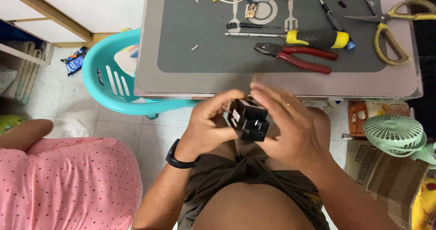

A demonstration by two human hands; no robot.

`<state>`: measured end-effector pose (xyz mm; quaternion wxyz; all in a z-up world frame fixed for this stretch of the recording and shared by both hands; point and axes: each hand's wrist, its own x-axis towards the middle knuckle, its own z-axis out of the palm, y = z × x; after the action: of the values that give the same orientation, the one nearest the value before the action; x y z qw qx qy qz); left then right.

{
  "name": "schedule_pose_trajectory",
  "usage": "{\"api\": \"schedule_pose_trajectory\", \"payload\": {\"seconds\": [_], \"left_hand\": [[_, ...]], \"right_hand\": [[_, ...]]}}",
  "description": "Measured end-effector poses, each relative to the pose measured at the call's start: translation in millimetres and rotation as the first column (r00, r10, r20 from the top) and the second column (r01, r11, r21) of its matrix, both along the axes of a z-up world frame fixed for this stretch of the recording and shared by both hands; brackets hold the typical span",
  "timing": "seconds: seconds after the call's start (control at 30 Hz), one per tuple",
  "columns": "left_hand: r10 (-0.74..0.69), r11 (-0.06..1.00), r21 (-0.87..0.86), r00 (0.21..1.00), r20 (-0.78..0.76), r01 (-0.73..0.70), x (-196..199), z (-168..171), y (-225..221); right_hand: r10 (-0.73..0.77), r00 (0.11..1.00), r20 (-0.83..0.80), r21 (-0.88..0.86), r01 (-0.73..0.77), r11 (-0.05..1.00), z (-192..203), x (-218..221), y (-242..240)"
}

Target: Disassembling and inspecting the internal components of a small electronic switch or circuit breaker using hand tools.

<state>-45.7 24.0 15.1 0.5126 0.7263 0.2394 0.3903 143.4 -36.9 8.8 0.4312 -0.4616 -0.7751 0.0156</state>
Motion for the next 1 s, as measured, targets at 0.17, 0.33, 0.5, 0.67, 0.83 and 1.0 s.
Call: {"api": "schedule_pose_trajectory", "payload": {"seconds": [0.17, 0.33, 0.5, 0.67, 0.83, 1.0], "left_hand": [[0.090, 0.990, 0.117, 0.995, -0.050, -0.084, -10, 1, 8], [0.118, 0.987, 0.121, 0.989, -0.089, -0.107, -3, 17, 6], [0.173, 0.962, 0.222, 0.984, -0.038, -0.160, 7, 11, 1], [0.202, 0.917, 0.363, 0.977, -0.072, -0.163, 6, 20, -2], [0.201, 0.916, 0.372, 0.975, -0.099, -0.151, -1, 22, -2], [0.019, 0.966, -0.240, 0.899, 0.437, 0.096, -1, -17, 4]], "right_hand": [[-0.023, 0.983, -0.182, -0.166, -0.008, 0.986, 18, -3, -9], [-0.014, 0.968, -0.250, -0.122, -0.017, 0.992, 10, -5, -12], [-0.094, 0.931, -0.352, -0.131, 0.050, 0.990, 16, -16, -12], [-0.100, 0.833, -0.544, -0.277, -0.066, 0.959, 27, -22, -15], [-0.155, 0.771, -0.617, -0.398, -0.136, 0.907, 27, -24, -16], [-0.190, 0.756, -0.626, -0.364, -0.068, 0.929, 23, -30, -15]]}}
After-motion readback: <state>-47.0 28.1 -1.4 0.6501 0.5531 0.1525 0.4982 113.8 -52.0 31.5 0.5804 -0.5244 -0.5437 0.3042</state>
